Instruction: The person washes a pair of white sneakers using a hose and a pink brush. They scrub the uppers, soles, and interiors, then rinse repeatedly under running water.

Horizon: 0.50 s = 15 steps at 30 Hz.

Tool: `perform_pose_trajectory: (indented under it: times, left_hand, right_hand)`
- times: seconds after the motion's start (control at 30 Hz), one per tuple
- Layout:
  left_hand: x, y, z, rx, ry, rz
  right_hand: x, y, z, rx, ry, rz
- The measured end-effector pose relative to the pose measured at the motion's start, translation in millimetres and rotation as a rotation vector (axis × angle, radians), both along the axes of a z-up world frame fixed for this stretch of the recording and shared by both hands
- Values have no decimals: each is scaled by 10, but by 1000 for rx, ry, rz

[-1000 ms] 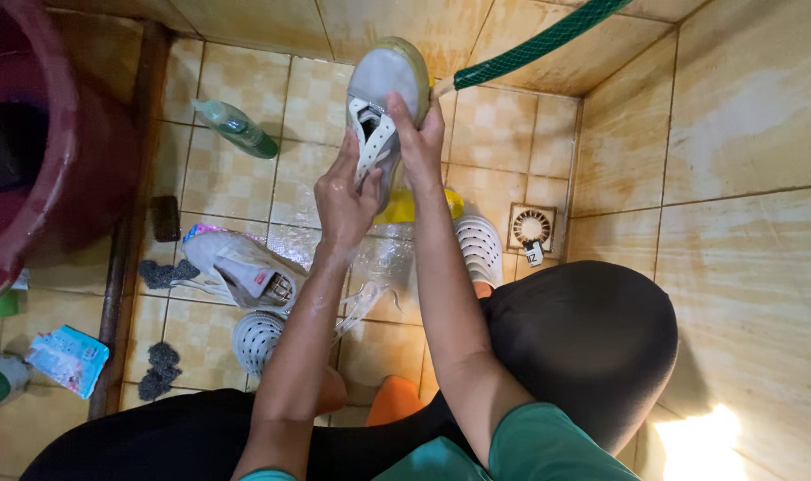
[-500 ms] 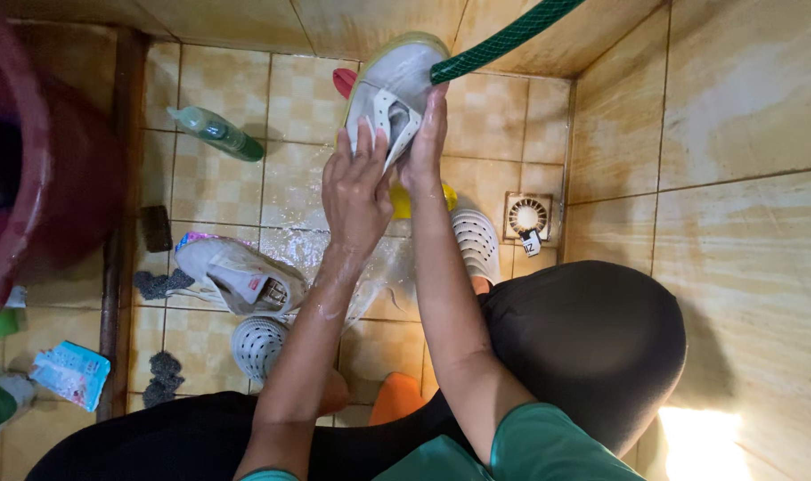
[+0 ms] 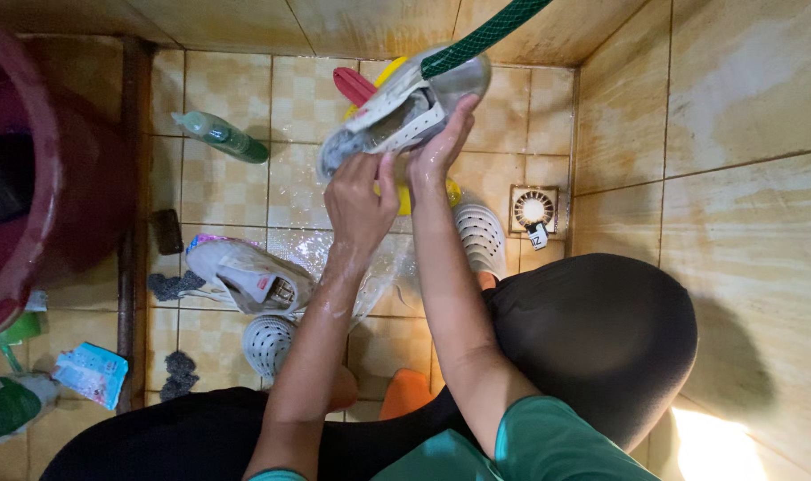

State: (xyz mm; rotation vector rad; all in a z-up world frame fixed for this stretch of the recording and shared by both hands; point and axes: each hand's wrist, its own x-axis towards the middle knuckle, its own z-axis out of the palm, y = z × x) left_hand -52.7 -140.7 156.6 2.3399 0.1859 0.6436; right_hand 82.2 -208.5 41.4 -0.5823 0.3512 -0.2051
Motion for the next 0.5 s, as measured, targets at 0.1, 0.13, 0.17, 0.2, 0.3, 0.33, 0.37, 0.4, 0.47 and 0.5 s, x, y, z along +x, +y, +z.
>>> perform_pose_trajectory:
  times: [0.1, 0.13, 0.17, 0.2, 0.3, 0.33, 0.37, 0.4, 0.47, 0.5]
  left_hand:
    - [7, -10, -50, -71, 52, 70]
    - [6, -8, -59, 26, -99, 64]
    - [10, -11, -68, 123, -249, 56]
    - [-6, -11, -79, 44, -222, 43]
    - [-9, 5, -140, -206, -66, 33]
    - [-7, 18, -177, -302, 38, 48]
    - [-8, 37, -224, -398, 144, 61]
    - [9, 62, -279, -428, 138, 38]
    - [42, 130, -407, -491, 127, -5]
    - [67, 155, -476, -603, 22, -67]
  right_hand:
    - [-32, -79, 102, -2, -58, -27]
    - [-40, -102, 139, -2, -85, -31]
    - [-39, -119, 173, -3, -111, -35]
    - [-59, -126, 200, -33, -138, -40]
    - [-90, -119, 261, -111, -207, -56]
    - [-99, -107, 269, -131, -219, -59]
    - [-113, -95, 270, -150, -231, -62]
    - [-108, -92, 267, -197, -212, -78]
    - [-109, -92, 238, -293, -170, -108]
    - [-102, -99, 216, -259, -125, -96]
